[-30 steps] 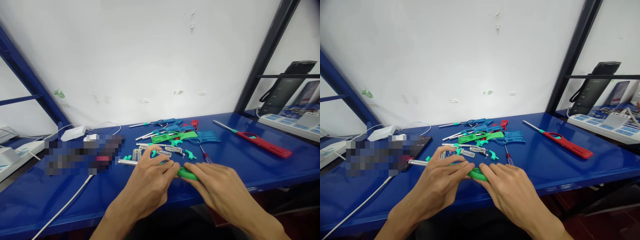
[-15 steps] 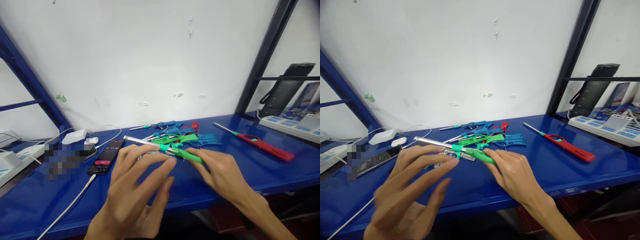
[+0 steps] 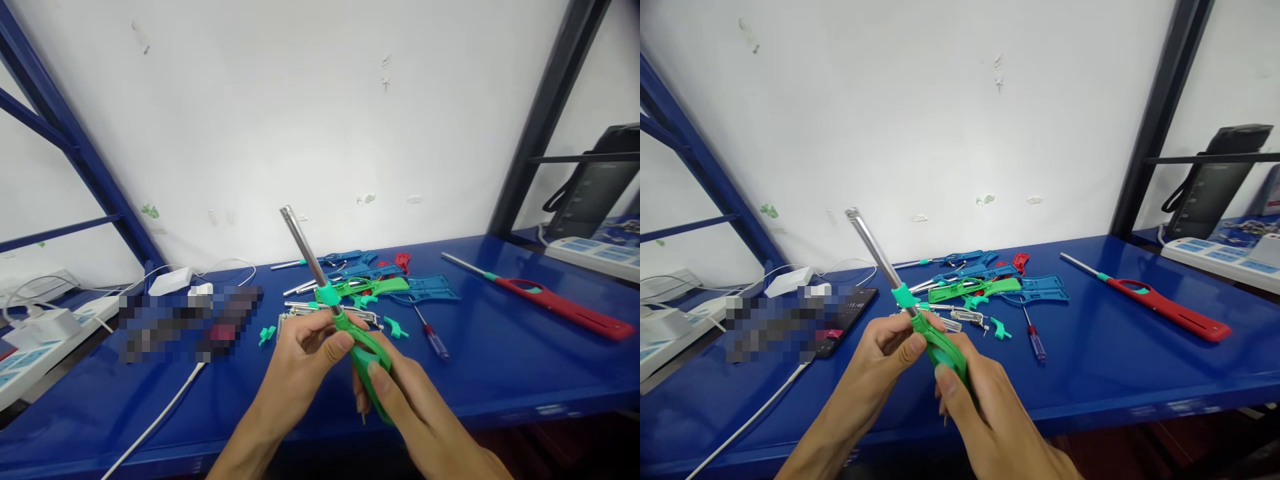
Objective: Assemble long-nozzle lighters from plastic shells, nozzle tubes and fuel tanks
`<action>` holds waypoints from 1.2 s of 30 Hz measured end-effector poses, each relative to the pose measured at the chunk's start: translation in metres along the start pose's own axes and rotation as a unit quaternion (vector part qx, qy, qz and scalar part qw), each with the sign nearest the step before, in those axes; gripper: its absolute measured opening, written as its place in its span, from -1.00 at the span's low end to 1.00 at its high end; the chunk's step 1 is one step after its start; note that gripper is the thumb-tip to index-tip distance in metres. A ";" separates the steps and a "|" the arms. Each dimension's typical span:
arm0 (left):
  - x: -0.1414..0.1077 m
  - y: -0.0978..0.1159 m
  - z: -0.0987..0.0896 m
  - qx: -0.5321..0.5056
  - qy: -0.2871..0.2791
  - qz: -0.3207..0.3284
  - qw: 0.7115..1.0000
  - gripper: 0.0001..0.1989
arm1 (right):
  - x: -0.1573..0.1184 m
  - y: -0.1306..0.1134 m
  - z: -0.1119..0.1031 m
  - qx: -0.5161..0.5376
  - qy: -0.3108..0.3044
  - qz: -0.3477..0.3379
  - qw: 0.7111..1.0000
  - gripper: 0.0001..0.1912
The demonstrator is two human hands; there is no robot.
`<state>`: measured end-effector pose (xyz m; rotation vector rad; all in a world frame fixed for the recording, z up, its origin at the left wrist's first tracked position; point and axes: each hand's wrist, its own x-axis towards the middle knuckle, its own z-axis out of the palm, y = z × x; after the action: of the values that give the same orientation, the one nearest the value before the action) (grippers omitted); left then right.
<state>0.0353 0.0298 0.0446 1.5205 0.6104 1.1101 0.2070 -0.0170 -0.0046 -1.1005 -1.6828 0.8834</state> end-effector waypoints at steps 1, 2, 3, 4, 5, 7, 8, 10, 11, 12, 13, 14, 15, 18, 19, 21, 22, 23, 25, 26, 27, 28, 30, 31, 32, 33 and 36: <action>0.000 0.001 -0.001 0.001 0.007 -0.002 1.000 -0.74 | -0.001 0.002 0.002 0.011 -0.011 0.015 1.000 -0.48; 0.000 0.001 -0.002 0.007 0.021 -0.007 1.000 -0.75 | -0.001 0.005 0.003 0.020 -0.014 0.023 0.999 -0.47; 0.000 0.000 -0.003 0.016 0.040 -0.014 0.999 -0.75 | 0.000 0.009 0.005 0.030 -0.005 0.020 0.999 -0.44; 0.000 -0.001 -0.003 0.029 0.062 -0.020 0.997 -0.75 | 0.002 0.012 0.007 0.038 0.014 0.010 0.999 -0.40; 0.001 -0.003 -0.003 0.045 0.087 -0.024 0.995 -0.75 | 0.003 0.015 0.009 0.040 0.037 -0.005 0.999 -0.38; 0.003 -0.008 -0.001 0.084 0.141 -0.025 0.986 -0.76 | 0.007 0.020 0.014 0.010 0.067 -0.034 0.997 -0.41; 0.004 -0.011 0.000 0.105 0.164 -0.021 0.981 -0.76 | 0.008 0.022 0.017 -0.018 0.070 -0.044 0.996 -0.44; 0.006 -0.015 0.004 0.146 0.196 -0.007 0.970 -0.76 | 0.010 0.023 0.019 -0.065 0.063 -0.053 0.994 -0.51; 0.007 -0.016 0.005 0.159 0.201 -0.001 0.967 -0.76 | 0.011 0.022 0.019 -0.074 0.062 -0.057 0.994 -0.55; 0.008 -0.016 0.005 0.165 0.198 0.004 0.966 -0.74 | 0.012 0.020 0.018 -0.071 0.068 -0.059 0.993 -0.59; 0.009 -0.015 0.004 0.163 0.189 0.009 0.968 -0.72 | 0.012 0.018 0.016 -0.060 0.072 -0.059 0.994 -0.63; 0.010 -0.014 0.002 0.154 0.180 0.012 0.971 -0.68 | 0.012 0.015 0.014 -0.040 0.069 -0.050 0.996 -0.65; 0.011 -0.012 -0.001 0.139 0.177 0.015 0.974 -0.64 | 0.012 0.011 0.011 -0.007 0.057 -0.030 0.998 -0.64; 0.011 -0.006 -0.012 0.070 0.193 0.021 0.978 -0.61 | 0.009 0.000 0.005 0.143 -0.023 0.077 0.986 -0.49; 0.010 -0.004 -0.016 0.043 0.190 0.019 0.981 -0.60 | 0.008 -0.003 0.005 0.188 -0.054 0.106 0.975 -0.45; 0.009 -0.002 -0.020 -0.002 0.172 0.015 0.985 -0.58 | 0.005 -0.005 0.006 0.238 -0.097 0.134 0.957 -0.42; 0.008 -0.001 -0.021 -0.014 0.164 0.012 0.986 -0.59 | 0.004 -0.005 0.007 0.246 -0.111 0.137 0.953 -0.43; 0.007 -0.001 -0.021 -0.020 0.159 0.009 0.987 -0.60 | 0.003 -0.004 0.009 0.250 -0.120 0.138 0.951 -0.43; 0.005 -0.003 -0.018 -0.025 0.143 -0.004 0.989 -0.63 | 0.002 -0.004 0.011 0.259 -0.120 0.143 0.948 -0.43; 0.004 -0.004 -0.016 -0.033 0.129 -0.012 0.991 -0.64 | 0.001 -0.004 0.012 0.265 -0.112 0.146 0.947 -0.43; 0.004 -0.006 -0.013 -0.047 0.113 -0.020 0.992 -0.64 | 0.001 -0.005 0.012 0.273 -0.104 0.149 0.945 -0.43; 0.004 -0.007 -0.009 -0.064 0.097 -0.027 0.993 -0.64 | 0.001 -0.007 0.012 0.281 -0.097 0.153 0.942 -0.44; 0.004 -0.009 -0.003 -0.099 0.072 -0.037 0.992 -0.64 | 0.001 -0.010 0.012 0.296 -0.088 0.157 0.938 -0.45; 0.003 -0.010 0.000 -0.112 0.066 -0.041 0.991 -0.65 | 0.001 -0.011 0.011 0.302 -0.086 0.155 0.937 -0.46; 0.003 -0.010 0.002 -0.122 0.065 -0.043 0.989 -0.65 | 0.001 -0.012 0.011 0.307 -0.086 0.153 0.935 -0.47; 0.002 -0.009 0.004 -0.129 0.067 -0.043 0.988 -0.65 | 0.001 -0.013 0.011 0.313 -0.086 0.149 0.934 -0.48; 0.000 -0.005 0.009 -0.142 0.074 -0.032 0.987 -0.63 | 0.002 -0.013 0.011 0.337 -0.093 0.144 0.926 -0.50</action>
<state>0.0438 0.0269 0.0397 1.1753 0.5708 1.2109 0.1924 -0.0210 0.0037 -0.8005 -1.2042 1.6485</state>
